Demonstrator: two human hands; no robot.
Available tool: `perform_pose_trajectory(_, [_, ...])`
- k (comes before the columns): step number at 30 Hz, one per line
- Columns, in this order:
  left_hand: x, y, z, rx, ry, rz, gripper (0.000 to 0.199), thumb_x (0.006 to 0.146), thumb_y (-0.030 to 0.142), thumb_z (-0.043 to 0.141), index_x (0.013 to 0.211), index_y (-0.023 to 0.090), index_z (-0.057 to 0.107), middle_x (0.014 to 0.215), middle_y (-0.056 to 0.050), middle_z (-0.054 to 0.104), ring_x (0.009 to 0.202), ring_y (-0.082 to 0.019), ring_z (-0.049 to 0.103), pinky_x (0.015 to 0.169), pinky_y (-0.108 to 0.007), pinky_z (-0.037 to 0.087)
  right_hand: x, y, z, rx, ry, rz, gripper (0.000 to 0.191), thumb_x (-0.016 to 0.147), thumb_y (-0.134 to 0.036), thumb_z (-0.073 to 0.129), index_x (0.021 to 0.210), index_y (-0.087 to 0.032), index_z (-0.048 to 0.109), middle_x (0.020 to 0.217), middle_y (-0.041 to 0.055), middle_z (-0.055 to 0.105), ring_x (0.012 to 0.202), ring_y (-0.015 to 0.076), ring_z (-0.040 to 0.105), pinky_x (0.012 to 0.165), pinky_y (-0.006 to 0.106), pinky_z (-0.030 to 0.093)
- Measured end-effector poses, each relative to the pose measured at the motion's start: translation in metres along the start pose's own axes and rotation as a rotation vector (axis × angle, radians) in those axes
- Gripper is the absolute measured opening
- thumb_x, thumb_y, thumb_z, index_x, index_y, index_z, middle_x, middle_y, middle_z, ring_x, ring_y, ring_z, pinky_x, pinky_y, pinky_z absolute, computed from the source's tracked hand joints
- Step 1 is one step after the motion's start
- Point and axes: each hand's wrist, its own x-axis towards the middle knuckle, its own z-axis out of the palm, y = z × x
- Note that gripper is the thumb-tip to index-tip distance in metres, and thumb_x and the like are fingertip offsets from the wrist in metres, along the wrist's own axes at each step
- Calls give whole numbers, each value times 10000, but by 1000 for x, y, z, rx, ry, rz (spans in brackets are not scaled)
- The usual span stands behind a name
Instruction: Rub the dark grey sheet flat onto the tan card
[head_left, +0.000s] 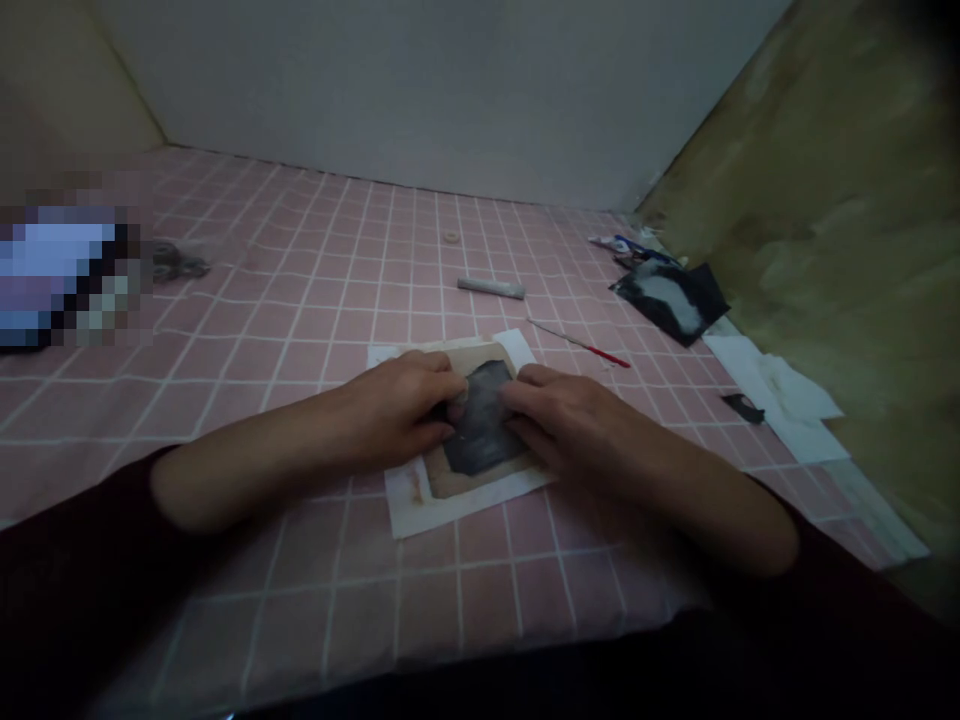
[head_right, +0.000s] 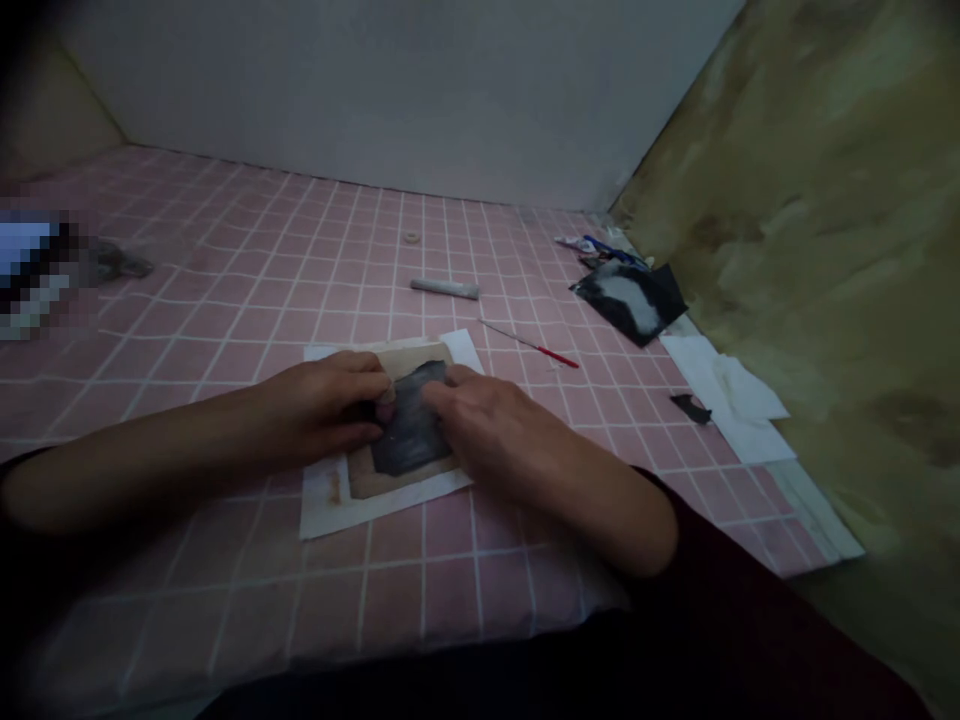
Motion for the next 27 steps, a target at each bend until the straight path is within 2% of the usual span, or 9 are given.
perform_pose_trajectory(5, [2, 3, 0, 37, 31, 7, 61, 827, 163, 536, 792, 173, 585, 849, -10, 535, 769, -147, 515, 689, -269, 378, 3, -10, 12, 89, -10, -165, 114, 922, -96, 438, 889, -178, 511, 875, 15, 498, 690, 112, 456, 601, 237, 374])
perform_pose_trajectory(11, [2, 5, -1, 38, -10, -21, 35, 794, 140, 598, 817, 165, 590, 909, -25, 545, 835, -159, 528, 721, -267, 393, -1, -3, 4, 0, -29, 4, 115, 908, -99, 476, 866, -184, 540, 831, 7, 480, 643, 108, 464, 566, 239, 365])
perform_pose_trajectory(16, [2, 5, -1, 42, 8, -25, 39, 819, 146, 561, 800, 157, 594, 877, -27, 547, 819, -157, 530, 713, -265, 397, 3, -13, 14, 92, 1, -176, 195, 927, -74, 393, 876, -161, 560, 902, 52, 509, 742, 141, 491, 647, 265, 434])
perform_pose_trajectory(22, [2, 7, -2, 34, -21, -35, 69, 788, 119, 601, 841, 163, 606, 916, -29, 553, 867, -162, 540, 760, -268, 406, 1, -4, 3, 26, -9, 10, 114, 888, -79, 475, 882, -193, 482, 827, 12, 540, 718, 136, 514, 633, 254, 407])
perform_pose_trajectory(27, [2, 4, -1, 48, 1, -27, 34, 808, 124, 572, 793, 151, 587, 883, -29, 547, 803, -150, 533, 701, -258, 399, 4, -13, 11, 48, 52, -156, 150, 915, -90, 440, 811, -179, 500, 826, 19, 502, 692, 120, 480, 626, 244, 401])
